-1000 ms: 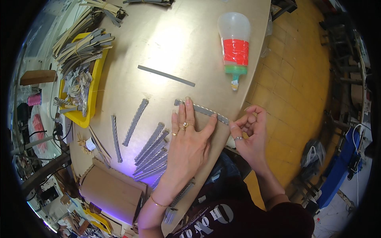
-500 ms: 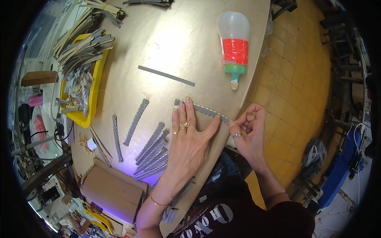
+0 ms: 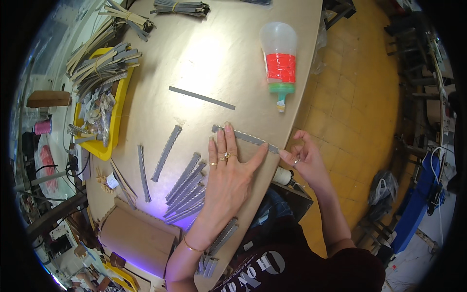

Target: The person assembles short twisted cords by applying glue from a bottle to one end and attaching a small metal piece. They repeat this process for multiple cords, placing finished units on the table.

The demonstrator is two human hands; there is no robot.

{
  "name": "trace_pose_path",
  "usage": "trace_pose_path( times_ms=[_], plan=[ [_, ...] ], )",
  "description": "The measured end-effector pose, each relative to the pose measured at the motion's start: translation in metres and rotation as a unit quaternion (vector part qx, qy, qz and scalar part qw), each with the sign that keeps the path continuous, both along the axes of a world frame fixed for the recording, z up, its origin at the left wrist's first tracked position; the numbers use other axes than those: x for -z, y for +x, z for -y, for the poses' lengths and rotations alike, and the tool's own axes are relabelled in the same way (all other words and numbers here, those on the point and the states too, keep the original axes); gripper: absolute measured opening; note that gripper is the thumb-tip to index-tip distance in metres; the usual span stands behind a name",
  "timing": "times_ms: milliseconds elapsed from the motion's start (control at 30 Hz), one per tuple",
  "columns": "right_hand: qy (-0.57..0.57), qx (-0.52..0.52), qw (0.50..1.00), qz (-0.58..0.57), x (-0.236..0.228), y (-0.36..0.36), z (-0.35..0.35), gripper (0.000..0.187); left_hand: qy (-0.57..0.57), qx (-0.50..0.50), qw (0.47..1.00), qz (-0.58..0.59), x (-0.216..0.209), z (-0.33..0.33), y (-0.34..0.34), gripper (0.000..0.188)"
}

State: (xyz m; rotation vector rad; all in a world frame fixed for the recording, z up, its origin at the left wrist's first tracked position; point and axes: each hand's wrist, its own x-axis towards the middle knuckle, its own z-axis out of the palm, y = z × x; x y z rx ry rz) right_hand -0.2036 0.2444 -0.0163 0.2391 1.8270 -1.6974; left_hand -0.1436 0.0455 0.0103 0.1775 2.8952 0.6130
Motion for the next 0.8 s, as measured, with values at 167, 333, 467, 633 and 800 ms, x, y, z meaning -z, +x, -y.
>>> trace_pose_path(
  times_ms=[167, 333, 467, 633, 800],
  plan=[
    [-0.048, 0.067, 0.996, 0.04, 0.001, 0.0, -0.002, 0.043, -0.004, 0.003, 1.0, -0.01, 0.002, 0.002, 0.001, 0.057],
    [0.014, 0.065, 0.994, -0.087, 0.012, 0.008, 0.025, 0.049, -0.009, 0.0, 1.0, -0.016, 0.002, 0.001, 0.002, 0.053],
    [0.015, 0.069, 0.993, -0.094, 0.02, 0.009, 0.025, 0.051, -0.04, -0.032, 0.999, -0.008, 0.002, 0.011, 0.004, 0.049],
    [0.022, 0.055, 0.992, -0.109, 0.024, 0.005, 0.022, 0.053, -0.091, -0.092, 0.99, -0.049, 0.003, 0.037, 0.002, 0.053],
    [0.156, 0.061, 0.961, -0.22, 0.011, -0.001, 0.017, 0.062, -0.14, -0.149, 0.975, -0.082, 0.005, 0.028, 0.0, 0.059]
  ],
)
